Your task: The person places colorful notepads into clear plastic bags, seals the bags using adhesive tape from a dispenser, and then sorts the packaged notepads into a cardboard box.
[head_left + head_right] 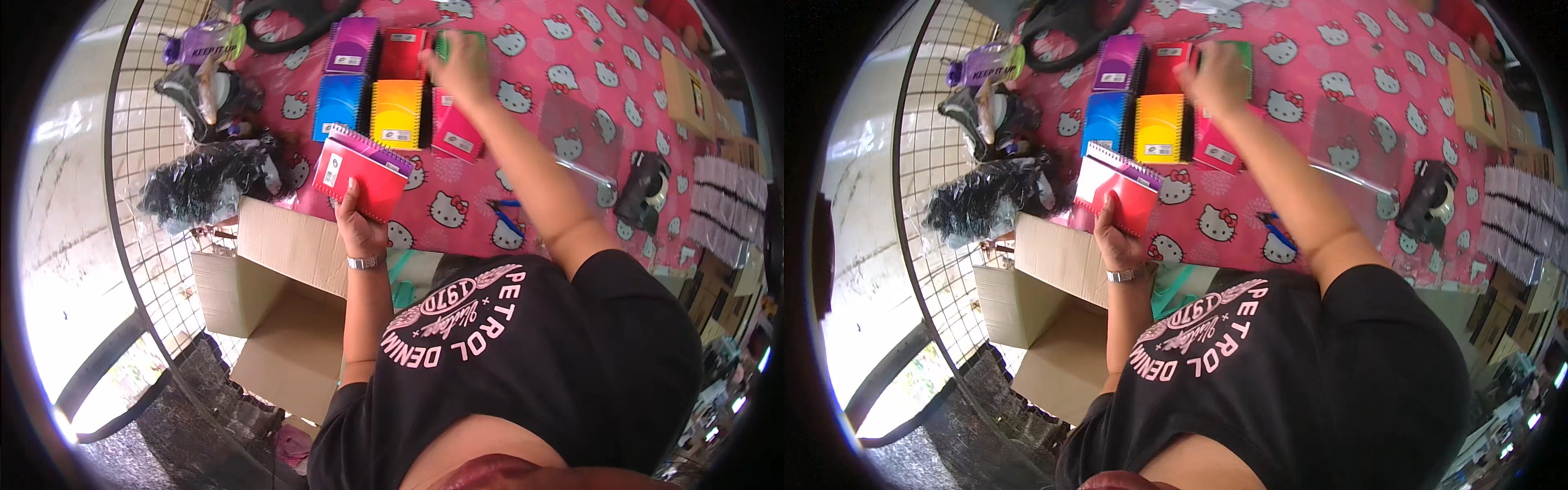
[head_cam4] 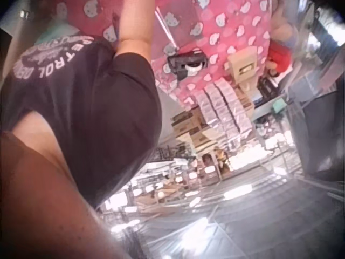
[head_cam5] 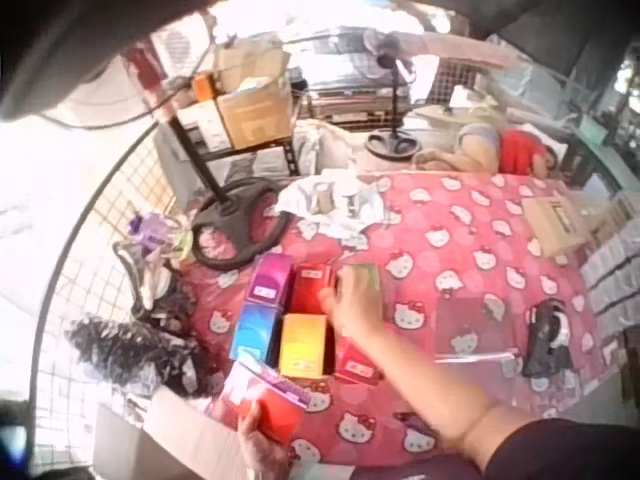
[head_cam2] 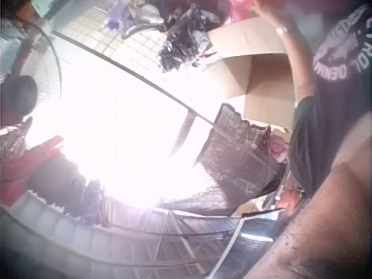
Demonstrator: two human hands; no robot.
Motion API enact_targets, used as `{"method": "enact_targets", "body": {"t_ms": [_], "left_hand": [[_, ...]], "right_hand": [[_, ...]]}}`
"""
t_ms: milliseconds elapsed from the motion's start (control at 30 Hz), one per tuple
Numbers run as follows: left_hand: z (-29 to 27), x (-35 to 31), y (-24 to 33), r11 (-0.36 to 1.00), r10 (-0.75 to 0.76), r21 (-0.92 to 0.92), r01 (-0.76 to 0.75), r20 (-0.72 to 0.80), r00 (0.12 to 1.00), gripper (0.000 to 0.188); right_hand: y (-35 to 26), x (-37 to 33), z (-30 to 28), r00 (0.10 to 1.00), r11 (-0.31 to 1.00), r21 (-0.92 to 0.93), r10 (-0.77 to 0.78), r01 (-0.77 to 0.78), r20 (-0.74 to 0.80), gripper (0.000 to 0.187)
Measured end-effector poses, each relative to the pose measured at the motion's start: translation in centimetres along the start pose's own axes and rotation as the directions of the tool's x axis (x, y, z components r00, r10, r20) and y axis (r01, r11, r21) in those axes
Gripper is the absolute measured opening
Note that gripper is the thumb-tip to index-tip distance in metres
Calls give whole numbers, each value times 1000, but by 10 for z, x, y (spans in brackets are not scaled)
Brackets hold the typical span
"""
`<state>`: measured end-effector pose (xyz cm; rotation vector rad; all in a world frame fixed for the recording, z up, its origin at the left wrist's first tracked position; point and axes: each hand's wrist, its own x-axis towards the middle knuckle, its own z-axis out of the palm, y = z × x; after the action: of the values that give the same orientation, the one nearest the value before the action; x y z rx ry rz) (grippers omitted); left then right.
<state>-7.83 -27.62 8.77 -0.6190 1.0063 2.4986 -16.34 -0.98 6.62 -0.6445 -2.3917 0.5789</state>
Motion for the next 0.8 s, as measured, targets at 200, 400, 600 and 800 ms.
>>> {"method": "enact_targets", "body": {"t_ms": [200, 400, 600, 800], "left_hand": [[32, -12, -32, 962, -208, 217, 165, 192, 959, 45], [28, -7, -51, 960, -207, 234, 154, 223, 952, 47], [32, -14, -52, 963, -248, 149, 226, 148, 958, 38], [-17, -30, -45, 943, -124, 314, 107, 36, 992, 32]], "right_hand": [[130, 33, 5, 897, 970, -4, 226, -242, 379, 41], [38, 11, -83, 926, 646, 713, -26, -273, 377, 63], [36, -11, -73, 688, 889, 359, -449, 283, 570, 53], [0, 13, -54, 82, 454, 146, -446, 879, 891, 67]]}}
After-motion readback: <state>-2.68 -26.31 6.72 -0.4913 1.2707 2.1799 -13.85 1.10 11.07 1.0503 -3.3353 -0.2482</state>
